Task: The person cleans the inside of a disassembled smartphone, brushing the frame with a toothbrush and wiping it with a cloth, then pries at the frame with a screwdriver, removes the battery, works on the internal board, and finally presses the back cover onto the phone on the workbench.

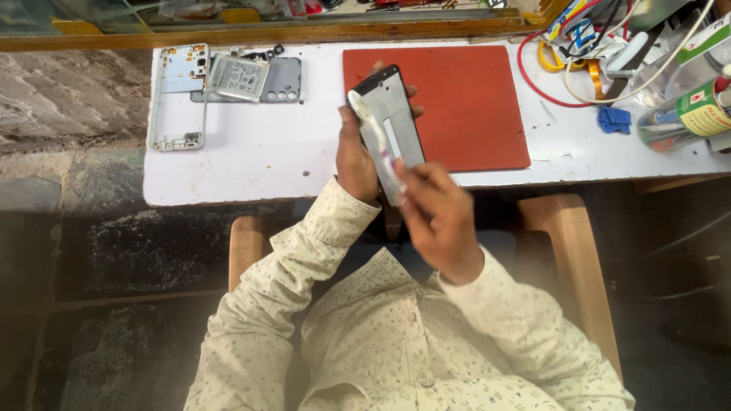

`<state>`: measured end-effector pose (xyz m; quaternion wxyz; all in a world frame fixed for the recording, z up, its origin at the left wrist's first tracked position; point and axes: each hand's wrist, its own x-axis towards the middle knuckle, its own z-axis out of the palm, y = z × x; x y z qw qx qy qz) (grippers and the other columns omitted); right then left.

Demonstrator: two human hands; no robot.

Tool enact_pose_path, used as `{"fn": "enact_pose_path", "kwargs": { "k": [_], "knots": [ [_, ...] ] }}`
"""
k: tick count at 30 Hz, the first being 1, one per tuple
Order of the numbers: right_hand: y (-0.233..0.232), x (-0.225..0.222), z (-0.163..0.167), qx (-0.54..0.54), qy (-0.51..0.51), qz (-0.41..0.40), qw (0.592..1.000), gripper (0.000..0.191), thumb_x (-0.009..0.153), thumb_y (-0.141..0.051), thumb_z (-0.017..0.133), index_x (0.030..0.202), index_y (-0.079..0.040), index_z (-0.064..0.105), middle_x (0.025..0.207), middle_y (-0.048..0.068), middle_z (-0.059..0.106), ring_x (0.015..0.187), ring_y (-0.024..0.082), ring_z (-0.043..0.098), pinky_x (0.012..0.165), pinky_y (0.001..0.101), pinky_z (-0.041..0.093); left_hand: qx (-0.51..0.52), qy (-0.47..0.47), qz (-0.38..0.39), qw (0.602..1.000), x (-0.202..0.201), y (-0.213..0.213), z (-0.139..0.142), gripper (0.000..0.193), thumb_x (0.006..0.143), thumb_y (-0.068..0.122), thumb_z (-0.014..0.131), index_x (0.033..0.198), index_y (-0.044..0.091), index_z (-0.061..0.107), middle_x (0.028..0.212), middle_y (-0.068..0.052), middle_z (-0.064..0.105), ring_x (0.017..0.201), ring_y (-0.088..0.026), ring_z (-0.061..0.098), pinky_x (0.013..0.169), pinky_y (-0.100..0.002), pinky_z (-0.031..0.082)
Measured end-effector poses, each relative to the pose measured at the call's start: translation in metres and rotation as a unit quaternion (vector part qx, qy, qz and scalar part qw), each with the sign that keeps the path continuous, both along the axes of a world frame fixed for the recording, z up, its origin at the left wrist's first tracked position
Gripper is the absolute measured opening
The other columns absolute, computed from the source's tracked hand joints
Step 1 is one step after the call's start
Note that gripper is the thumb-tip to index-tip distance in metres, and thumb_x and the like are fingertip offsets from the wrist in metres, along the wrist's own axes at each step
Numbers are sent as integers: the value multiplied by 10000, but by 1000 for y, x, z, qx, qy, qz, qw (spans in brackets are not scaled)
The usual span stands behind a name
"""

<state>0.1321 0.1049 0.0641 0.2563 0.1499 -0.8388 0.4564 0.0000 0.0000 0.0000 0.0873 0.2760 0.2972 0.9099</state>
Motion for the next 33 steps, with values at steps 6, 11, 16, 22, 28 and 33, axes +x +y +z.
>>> {"fn": "enact_pose_path", "kwargs": {
  "k": [6,11,16,22,28,33],
  "knots": [
    [8,-9,4,-169,-22,-98,981,228,1021,66,592,1204,9,717,1118,63,625,717,81,602,640,210,499,-23,-13,4,1000,13,-10,24,827,1087,683,339,1693,125,262,1391,-144,575,1225,-238,581,1020,-402,529],
    [-2,-3,10,-243,-47,-12,969,328,943,28,650,1265,-19,611,1011,29,679,694,46,580,614,181,476,-3,-18,-17,1000,11,-12,26,824,1076,683,337,1683,131,257,1358,-166,602,1233,-275,614,1072,-444,541],
    [3,-4,12,-94,-20,22,995,292,1020,31,660,1305,-24,694,986,12,650,786,72,605,674,205,479,-30,4,15,999,7,-7,28,846,1064,703,320,1676,123,265,1393,-157,587,1234,-281,612,1148,-471,532],
    [0,-7,8,-148,-73,-15,986,391,1026,19,655,1412,-36,632,944,26,623,686,67,553,624,199,470,-56,-11,12,998,6,-13,22,840,1045,692,318,1664,128,245,1488,-125,541,1296,-249,578,1144,-442,512],
    [3,-3,10,-127,-62,54,988,398,1004,58,669,1392,-19,632,1018,55,624,768,87,566,676,220,470,-46,4,24,999,2,-14,20,800,1084,694,304,1638,116,303,1347,-171,608,1193,-285,625,1076,-438,537],
    [3,8,2,-42,-70,73,994,405,953,105,663,1339,-19,665,988,48,644,685,97,514,592,236,411,0,-4,36,999,-16,-30,28,794,1064,706,327,1595,117,353,1323,-178,637,1157,-293,654,1060,-425,545]
  ]
}}
